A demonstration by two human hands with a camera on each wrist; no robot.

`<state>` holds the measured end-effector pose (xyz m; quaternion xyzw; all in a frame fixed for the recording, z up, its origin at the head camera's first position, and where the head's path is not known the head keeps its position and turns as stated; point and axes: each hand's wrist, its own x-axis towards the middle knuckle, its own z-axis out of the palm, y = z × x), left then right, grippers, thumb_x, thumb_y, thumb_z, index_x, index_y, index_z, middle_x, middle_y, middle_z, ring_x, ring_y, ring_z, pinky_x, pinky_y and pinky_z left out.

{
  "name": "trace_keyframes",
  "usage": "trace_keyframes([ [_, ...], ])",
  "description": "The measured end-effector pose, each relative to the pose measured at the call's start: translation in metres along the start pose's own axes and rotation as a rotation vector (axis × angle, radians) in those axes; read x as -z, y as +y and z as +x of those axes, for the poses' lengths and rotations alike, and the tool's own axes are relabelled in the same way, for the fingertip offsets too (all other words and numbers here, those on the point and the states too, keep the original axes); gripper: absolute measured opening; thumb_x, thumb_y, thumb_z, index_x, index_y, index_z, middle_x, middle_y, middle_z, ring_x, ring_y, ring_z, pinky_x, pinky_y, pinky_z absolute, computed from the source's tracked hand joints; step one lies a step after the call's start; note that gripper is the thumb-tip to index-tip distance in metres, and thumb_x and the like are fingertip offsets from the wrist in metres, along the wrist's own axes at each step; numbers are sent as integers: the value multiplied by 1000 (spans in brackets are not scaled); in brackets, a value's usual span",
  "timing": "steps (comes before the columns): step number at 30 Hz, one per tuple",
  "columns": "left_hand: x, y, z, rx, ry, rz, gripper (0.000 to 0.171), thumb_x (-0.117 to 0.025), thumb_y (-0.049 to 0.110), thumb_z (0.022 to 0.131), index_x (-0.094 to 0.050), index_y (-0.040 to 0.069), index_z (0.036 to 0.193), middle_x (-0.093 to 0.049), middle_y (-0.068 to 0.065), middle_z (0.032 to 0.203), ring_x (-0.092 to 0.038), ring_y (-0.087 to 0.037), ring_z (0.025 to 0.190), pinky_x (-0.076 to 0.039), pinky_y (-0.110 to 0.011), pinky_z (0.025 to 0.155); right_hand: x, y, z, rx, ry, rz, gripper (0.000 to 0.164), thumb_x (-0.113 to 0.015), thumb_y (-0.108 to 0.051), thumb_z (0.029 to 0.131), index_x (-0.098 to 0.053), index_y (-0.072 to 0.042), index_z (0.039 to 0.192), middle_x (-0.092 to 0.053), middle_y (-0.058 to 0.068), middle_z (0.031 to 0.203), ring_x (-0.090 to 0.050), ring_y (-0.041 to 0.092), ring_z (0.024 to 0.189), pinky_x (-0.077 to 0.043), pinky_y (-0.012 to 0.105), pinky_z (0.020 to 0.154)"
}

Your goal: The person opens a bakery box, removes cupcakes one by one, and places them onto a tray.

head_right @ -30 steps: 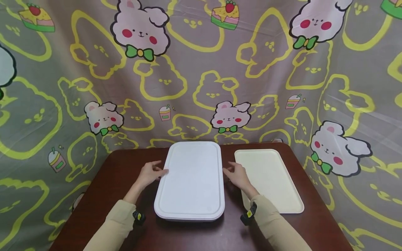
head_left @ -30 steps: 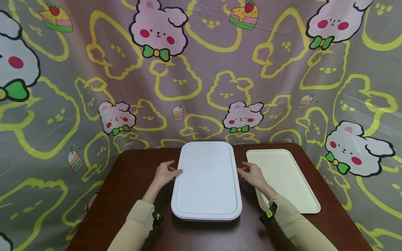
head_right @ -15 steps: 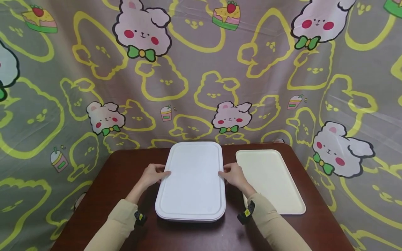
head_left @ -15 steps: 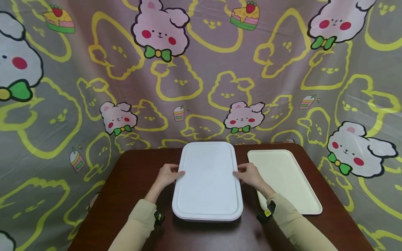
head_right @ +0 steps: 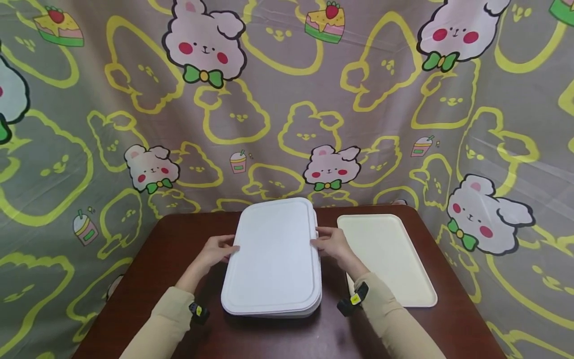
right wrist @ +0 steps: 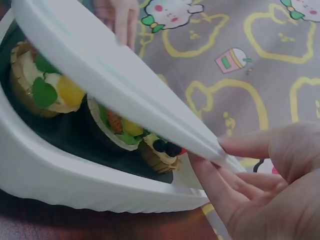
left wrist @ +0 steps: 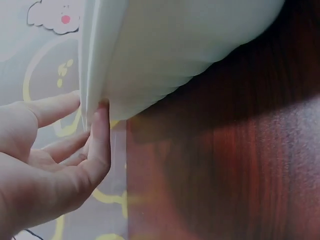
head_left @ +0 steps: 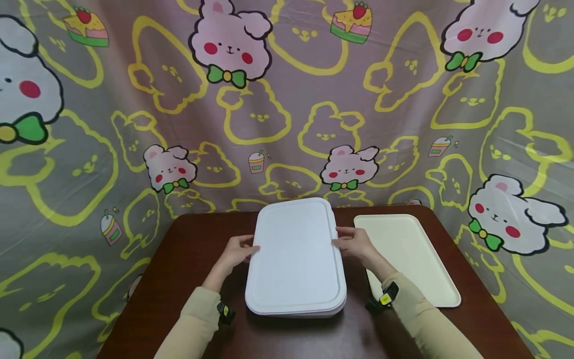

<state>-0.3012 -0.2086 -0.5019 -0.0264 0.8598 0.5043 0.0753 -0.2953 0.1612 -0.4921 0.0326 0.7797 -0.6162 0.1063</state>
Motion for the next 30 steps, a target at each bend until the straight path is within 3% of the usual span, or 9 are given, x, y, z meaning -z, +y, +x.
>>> trace_keyframes([
  [6, 15, -9, 1, 22, -45, -175, 67, -80, 14, 100, -53, -2, 159, -71, -6, 96, -68, -12, 81, -62, -26, 71, 3, -1, 5, -10, -109, 83, 73, -75, -6, 103, -41, 3, 166, -80, 21, 116, -79, 13, 84, -69, 29, 75],
  [11, 30, -17, 0, 52, -95, -330, 71, -79, 13, 101, -48, 0, 163, -76, -3, 104, -74, -10, 85, -65, -25, 75, 1, 2, 11, 8, -136, 82, 72, -75, -7, 104, -42, -1, 168, -81, 14, 114, -78, 11, 86, -68, 28, 77],
  [15, 39, -22, -2, 66, -109, -401, 70, -76, 9, 103, -45, -1, 165, -79, 1, 104, -76, -8, 87, -65, -25, 79, -5, 3, 15, 38, -149, 65, 73, -76, -8, 102, -43, 1, 167, -81, 12, 110, -77, 11, 85, -70, 31, 78],
  [21, 56, -26, -8, 92, -102, -406, 70, -74, 10, 105, -44, 2, 167, -80, 4, 102, -77, -8, 91, -66, -25, 81, -18, -2, 17, 71, -161, 41, 70, -77, -6, 102, -46, 4, 164, -81, 21, 114, -79, 12, 85, -71, 37, 81],
  [30, 77, -31, -16, 101, -41, -310, 70, -76, 17, 105, -45, 5, 167, -80, 1, 109, -76, -8, 91, -65, -24, 80, -44, -15, 19, 108, -162, -2, 68, -77, -6, 101, -48, 1, 163, -79, 25, 116, -81, 14, 88, -71, 39, 83],
])
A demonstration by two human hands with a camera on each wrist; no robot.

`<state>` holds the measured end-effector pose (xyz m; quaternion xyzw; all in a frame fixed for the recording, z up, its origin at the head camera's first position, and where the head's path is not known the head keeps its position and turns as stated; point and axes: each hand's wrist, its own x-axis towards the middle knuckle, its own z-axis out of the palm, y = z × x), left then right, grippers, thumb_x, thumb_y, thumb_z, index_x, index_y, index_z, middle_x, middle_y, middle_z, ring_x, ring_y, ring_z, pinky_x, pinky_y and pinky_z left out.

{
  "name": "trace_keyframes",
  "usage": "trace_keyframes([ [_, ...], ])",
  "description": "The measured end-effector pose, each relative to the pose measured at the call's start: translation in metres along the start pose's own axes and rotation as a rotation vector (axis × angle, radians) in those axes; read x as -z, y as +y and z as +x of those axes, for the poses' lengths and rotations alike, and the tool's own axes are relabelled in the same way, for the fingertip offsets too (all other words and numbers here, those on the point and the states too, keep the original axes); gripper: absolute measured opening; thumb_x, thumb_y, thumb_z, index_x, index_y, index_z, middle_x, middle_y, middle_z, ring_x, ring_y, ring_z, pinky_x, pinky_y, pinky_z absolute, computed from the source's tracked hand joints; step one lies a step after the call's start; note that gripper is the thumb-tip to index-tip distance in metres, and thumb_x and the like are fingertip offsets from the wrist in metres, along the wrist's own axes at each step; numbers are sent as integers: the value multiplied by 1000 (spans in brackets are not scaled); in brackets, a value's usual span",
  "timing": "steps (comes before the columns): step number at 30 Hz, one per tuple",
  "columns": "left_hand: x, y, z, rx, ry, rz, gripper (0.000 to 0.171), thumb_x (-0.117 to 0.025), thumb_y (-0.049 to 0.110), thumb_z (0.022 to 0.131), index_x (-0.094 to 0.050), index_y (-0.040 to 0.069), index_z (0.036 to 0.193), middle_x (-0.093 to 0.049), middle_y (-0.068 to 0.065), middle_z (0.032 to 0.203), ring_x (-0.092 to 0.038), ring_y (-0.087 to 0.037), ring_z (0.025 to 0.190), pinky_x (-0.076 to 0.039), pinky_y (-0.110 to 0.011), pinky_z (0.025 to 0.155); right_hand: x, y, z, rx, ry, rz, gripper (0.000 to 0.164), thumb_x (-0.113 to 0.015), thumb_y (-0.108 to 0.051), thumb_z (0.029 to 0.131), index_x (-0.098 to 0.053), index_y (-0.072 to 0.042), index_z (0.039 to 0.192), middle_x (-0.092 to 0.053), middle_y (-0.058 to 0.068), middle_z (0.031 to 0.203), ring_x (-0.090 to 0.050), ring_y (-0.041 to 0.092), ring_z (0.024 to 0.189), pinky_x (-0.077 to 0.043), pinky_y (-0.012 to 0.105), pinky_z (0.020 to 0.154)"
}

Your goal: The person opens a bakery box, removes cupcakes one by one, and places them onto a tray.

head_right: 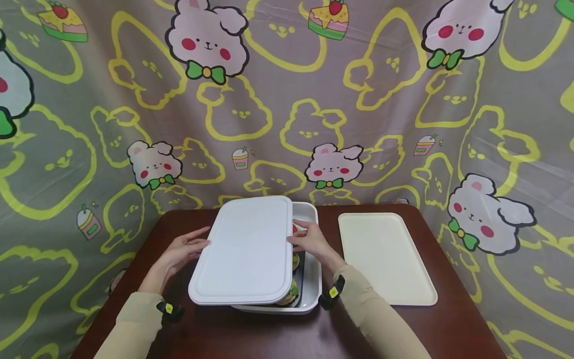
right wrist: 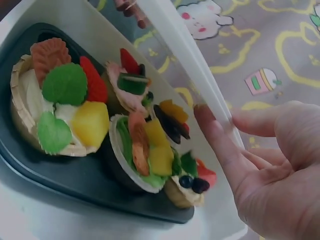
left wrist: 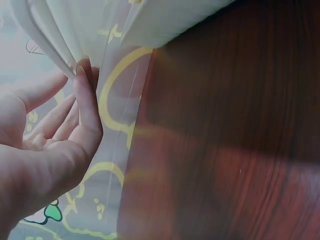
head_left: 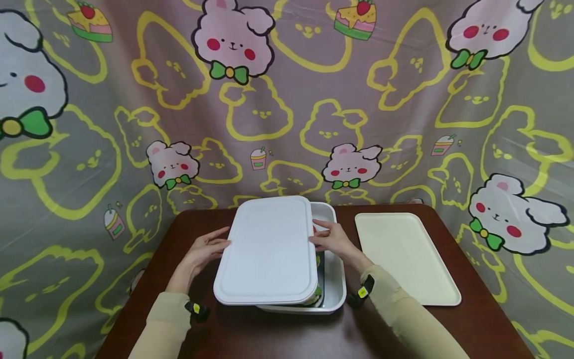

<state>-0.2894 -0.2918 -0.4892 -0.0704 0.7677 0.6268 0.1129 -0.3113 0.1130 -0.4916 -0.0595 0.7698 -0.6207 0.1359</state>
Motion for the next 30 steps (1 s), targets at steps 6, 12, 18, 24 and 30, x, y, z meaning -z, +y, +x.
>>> trace_keyframes([
  [6, 5, -2, -7, -80, 112, 215, 58, -73, 13, 107, -55, 3, 161, -77, -21, 120, -72, -14, 92, -62, -25, 75, -22, -9, 3, 97, -24, -112, 57, -74, -7, 103, -58, 0, 157, -77, 21, 109, -77, 14, 87, -71, 36, 81],
  [12, -2, -3, -11, -154, 183, 396, 44, -66, 17, 110, -65, 2, 151, -62, -31, 153, -65, -43, 131, -62, -40, 99, -42, -12, 8, 213, 22, -246, 46, -74, -10, 104, -67, -1, 149, -77, 24, 133, -80, 28, 109, -68, 32, 86],
  [18, -6, -8, -11, -274, 247, 579, 48, -65, 24, 111, -63, -3, 151, -60, -36, 152, -54, -52, 146, -44, -65, 124, -61, 7, 31, 324, 30, -462, 71, -79, -43, 102, -60, -4, 157, -70, 22, 149, -76, 31, 121, -64, 40, 101],
  [24, -4, -15, -11, -308, 330, 599, 54, -68, 30, 109, -62, -2, 153, -61, -36, 144, -58, -52, 137, -44, -66, 121, -87, 2, 30, 291, -21, -634, 105, -79, -62, 95, -41, 4, 166, -40, 37, 170, -47, 51, 156, -47, 62, 126],
  [30, 5, -22, -12, -281, 336, 581, 63, -68, 39, 109, -56, 3, 159, -53, -33, 160, -51, -50, 151, -41, -64, 128, -107, 14, 39, 301, 59, -777, 121, -85, -74, 83, -38, -1, 169, -35, 44, 168, -42, 58, 156, -46, 67, 124],
])
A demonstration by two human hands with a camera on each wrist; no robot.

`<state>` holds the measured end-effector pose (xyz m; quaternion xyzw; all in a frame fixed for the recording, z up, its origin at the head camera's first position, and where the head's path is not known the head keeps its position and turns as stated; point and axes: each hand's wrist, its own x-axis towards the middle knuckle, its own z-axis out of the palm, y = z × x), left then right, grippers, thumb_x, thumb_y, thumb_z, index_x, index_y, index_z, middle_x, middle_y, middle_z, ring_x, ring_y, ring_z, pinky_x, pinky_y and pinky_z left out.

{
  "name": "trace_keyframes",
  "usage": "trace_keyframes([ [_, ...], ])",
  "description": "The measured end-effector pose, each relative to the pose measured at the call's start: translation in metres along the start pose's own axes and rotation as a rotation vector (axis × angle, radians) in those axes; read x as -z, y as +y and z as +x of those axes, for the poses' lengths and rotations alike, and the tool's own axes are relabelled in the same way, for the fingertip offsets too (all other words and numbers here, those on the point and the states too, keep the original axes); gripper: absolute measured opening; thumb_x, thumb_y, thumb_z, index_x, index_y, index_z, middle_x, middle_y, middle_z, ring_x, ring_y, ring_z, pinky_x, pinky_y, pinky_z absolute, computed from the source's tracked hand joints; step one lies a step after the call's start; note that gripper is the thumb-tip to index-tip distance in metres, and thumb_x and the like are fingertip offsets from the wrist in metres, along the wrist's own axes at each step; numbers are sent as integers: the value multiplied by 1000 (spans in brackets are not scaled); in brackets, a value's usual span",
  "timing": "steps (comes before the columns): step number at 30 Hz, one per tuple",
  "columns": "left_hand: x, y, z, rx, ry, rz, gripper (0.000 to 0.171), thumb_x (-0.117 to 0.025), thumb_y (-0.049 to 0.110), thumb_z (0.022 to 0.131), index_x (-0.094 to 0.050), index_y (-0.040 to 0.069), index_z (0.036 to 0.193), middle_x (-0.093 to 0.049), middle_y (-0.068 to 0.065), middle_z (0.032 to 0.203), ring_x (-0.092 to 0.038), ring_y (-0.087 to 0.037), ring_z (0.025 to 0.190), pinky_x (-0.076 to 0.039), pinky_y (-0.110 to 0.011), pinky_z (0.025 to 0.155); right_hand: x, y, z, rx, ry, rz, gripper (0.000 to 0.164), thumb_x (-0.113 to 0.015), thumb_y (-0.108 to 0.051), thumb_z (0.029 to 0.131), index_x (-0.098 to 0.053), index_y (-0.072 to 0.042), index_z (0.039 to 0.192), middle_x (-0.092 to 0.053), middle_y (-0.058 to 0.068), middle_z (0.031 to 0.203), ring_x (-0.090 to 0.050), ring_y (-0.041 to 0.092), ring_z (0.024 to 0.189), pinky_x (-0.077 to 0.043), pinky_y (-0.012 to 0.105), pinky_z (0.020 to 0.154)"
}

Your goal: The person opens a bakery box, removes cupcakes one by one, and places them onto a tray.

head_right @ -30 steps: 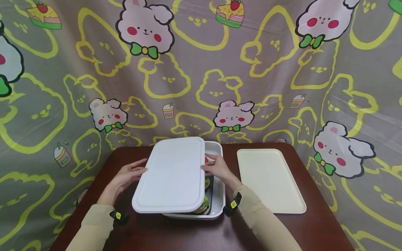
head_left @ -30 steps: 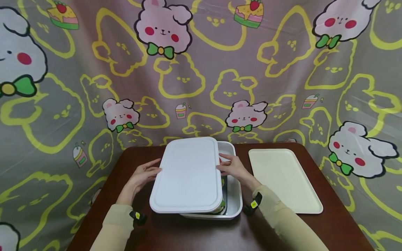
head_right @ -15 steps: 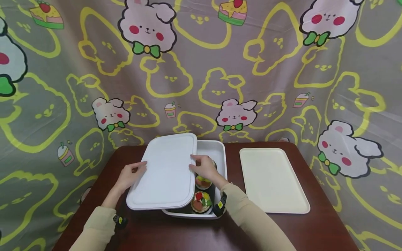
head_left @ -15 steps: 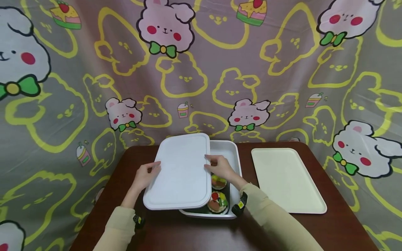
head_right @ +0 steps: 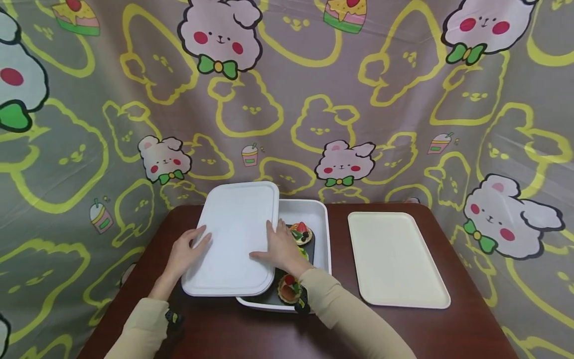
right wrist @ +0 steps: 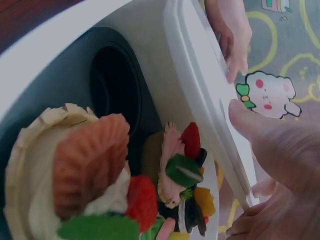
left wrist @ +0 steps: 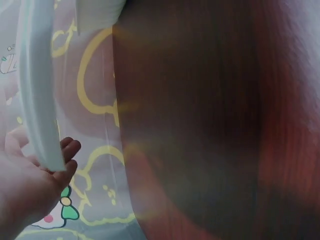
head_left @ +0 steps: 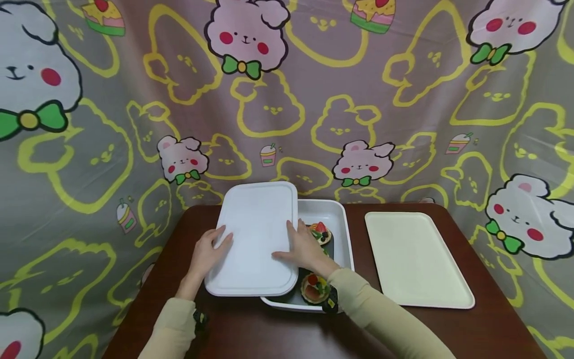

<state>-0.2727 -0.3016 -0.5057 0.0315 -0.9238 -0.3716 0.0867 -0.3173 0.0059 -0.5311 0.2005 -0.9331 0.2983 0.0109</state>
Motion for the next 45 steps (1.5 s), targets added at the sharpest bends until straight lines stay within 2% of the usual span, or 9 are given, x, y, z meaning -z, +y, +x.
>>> trace_keyframes([
  [4, 6, -4, 1, 4, -39, 38, 74, -72, 46, 106, -50, 7, 165, -41, -32, 171, -41, -51, 159, -36, -67, 131, 2, -10, 2, 13, 32, -59, 122, -86, -74, 81, -41, 1, 166, -40, 45, 165, -45, 59, 154, -48, 67, 122],
  [7, 12, -9, 2, 9, -67, 65, 80, -75, 48, 103, -46, 11, 168, -32, -31, 176, -35, -52, 163, -33, -68, 132, 19, -33, -4, 2, 0, -80, 118, -90, -66, 82, -42, 5, 164, -41, 46, 164, -45, 60, 154, -46, 67, 124],
  [10, 17, -16, 0, -6, -88, 81, 86, -77, 49, 100, -43, 12, 170, -25, -29, 180, -29, -52, 166, -30, -70, 133, 26, -47, -6, -14, -37, -78, 117, -92, -61, 83, -42, 5, 165, -38, 46, 165, -41, 60, 156, -43, 65, 128],
  [17, 32, -34, -4, -24, -102, 96, 92, -79, 51, 98, -39, 13, 172, -21, -25, 183, -20, -52, 169, -24, -74, 133, 9, -53, -1, 51, -14, -148, 122, -83, -77, 82, -42, 2, 165, -42, 42, 166, -43, 55, 158, -50, 68, 120],
  [22, 49, -42, -4, 11, -89, 75, 89, -77, 50, 101, -39, 14, 172, -20, -25, 183, -19, -52, 169, -22, -74, 134, 8, -81, -3, 40, -58, -202, 118, -85, -70, 86, -41, 3, 166, -42, 41, 166, -43, 52, 159, -45, 56, 129],
  [30, 70, -55, -2, 61, -101, 29, 85, -76, 45, 103, -39, 11, 171, -21, -27, 182, -19, -52, 169, -23, -71, 135, -11, -108, 1, 38, -70, -423, 118, -70, -83, 89, -36, -4, 171, -40, 36, 170, -41, 45, 163, -39, 49, 135],
  [36, 72, -72, -10, 136, -145, -32, 82, -71, 45, 107, -36, 11, 173, -17, -27, 183, -16, -51, 170, -23, -68, 136, -34, -109, 0, 61, -87, -520, 118, -69, -86, 88, -38, -7, 170, -46, 32, 169, -45, 39, 162, -41, 45, 134],
  [40, 68, -82, -18, 197, -184, -12, 86, -72, 49, 106, -33, 13, 174, -14, -26, 184, -14, -50, 170, -24, -68, 136, -47, -106, -5, 84, -105, -561, 118, -70, -87, 86, -41, -9, 169, -50, 29, 167, -49, 36, 160, -43, 43, 132],
  [45, 68, -89, -17, 204, -193, 40, 90, -73, 50, 104, -31, 12, 174, -16, -30, 182, -16, -52, 169, -26, -71, 134, -52, -107, -2, 121, -107, -642, 119, -71, -89, 83, -42, -13, 170, -51, 26, 167, -50, 35, 159, -41, 40, 133],
])
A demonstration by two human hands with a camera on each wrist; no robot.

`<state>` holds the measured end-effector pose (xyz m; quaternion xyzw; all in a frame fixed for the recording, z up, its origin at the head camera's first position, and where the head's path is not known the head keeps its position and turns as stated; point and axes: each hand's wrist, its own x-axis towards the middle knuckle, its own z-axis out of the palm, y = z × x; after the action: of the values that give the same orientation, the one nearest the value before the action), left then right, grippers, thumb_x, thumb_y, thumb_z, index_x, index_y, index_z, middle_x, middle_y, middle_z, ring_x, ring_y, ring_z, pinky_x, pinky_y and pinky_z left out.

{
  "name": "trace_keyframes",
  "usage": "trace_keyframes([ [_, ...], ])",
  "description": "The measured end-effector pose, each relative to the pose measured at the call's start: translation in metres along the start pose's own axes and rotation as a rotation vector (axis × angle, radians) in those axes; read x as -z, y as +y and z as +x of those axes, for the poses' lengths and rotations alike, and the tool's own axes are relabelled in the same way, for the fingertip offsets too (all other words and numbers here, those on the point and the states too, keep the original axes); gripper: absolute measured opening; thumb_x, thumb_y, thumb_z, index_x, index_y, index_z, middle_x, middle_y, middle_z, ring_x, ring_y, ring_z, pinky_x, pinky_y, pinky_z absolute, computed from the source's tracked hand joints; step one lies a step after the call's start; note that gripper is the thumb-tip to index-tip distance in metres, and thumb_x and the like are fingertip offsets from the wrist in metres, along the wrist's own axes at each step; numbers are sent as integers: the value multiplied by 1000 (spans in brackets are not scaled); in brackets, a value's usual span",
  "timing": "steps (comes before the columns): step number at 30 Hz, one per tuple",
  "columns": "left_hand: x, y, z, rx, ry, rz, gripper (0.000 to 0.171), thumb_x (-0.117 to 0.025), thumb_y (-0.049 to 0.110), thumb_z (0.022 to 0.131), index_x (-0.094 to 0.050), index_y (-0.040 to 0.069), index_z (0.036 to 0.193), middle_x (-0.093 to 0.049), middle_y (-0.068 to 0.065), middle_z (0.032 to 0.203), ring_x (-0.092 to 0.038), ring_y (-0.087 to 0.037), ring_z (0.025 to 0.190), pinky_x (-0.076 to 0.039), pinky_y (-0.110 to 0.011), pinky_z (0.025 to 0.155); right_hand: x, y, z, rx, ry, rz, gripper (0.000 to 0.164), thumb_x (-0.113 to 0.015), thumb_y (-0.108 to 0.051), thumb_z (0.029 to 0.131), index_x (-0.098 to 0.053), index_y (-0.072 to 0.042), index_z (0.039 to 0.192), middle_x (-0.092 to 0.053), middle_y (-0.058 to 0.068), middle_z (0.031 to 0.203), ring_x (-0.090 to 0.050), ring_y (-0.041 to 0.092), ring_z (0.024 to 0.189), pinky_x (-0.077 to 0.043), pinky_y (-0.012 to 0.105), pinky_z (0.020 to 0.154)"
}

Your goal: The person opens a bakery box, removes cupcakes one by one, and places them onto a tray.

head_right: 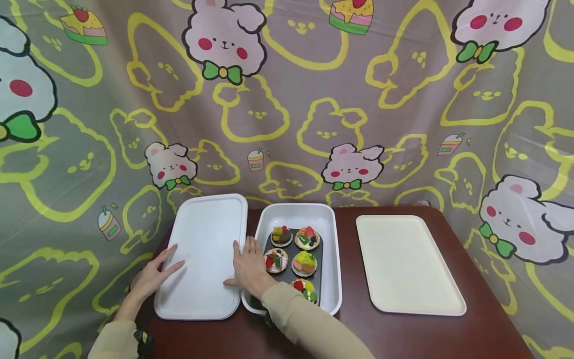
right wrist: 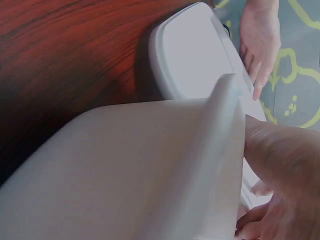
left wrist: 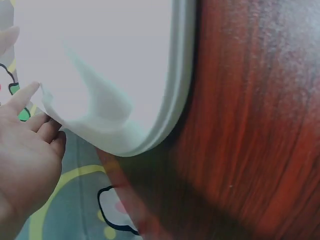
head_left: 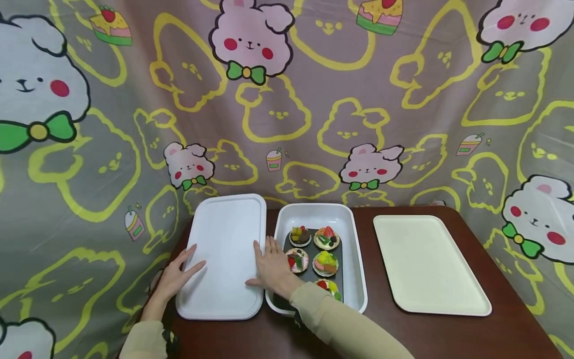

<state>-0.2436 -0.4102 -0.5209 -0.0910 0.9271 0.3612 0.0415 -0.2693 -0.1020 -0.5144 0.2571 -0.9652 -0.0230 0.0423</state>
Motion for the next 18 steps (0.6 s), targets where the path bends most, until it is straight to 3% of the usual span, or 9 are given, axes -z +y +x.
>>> trace_keyframes([
  [6, -11, -7, 4, 28, -5, 45, 100, -79, 52, 98, -29, 9, 174, -15, -34, 180, -16, -55, 168, -26, -73, 133, 7, -3, 5, 19, -79, -62, 121, -72, -91, 80, -43, -14, 170, -52, 24, 167, -47, 36, 161, -38, 41, 135],
  [9, -18, -13, 8, 48, -20, 64, 108, -81, 57, 95, -27, 9, 175, -13, -35, 180, -16, -57, 167, -25, -75, 132, 11, -5, 9, 44, -125, -145, 120, -67, -94, 80, -45, -16, 169, -56, 20, 164, -49, 34, 160, -37, 40, 135],
  [14, -27, -25, 12, 89, -30, 93, 114, -82, 64, 91, -27, 8, 174, -13, -36, 179, -17, -60, 165, -23, -77, 132, 15, -9, 15, 119, -159, -230, 114, -64, -97, 79, -55, -20, 163, -67, 3, 156, -60, 28, 148, -41, 37, 126],
  [18, -29, -27, 12, 70, -35, 121, 115, -82, 64, 90, -28, 5, 173, -12, -38, 179, -18, -61, 165, -24, -77, 132, 13, -9, 18, 171, -231, -216, 95, -70, -90, 82, -67, -26, 153, -66, -11, 156, -68, 15, 136, -42, 33, 122],
])
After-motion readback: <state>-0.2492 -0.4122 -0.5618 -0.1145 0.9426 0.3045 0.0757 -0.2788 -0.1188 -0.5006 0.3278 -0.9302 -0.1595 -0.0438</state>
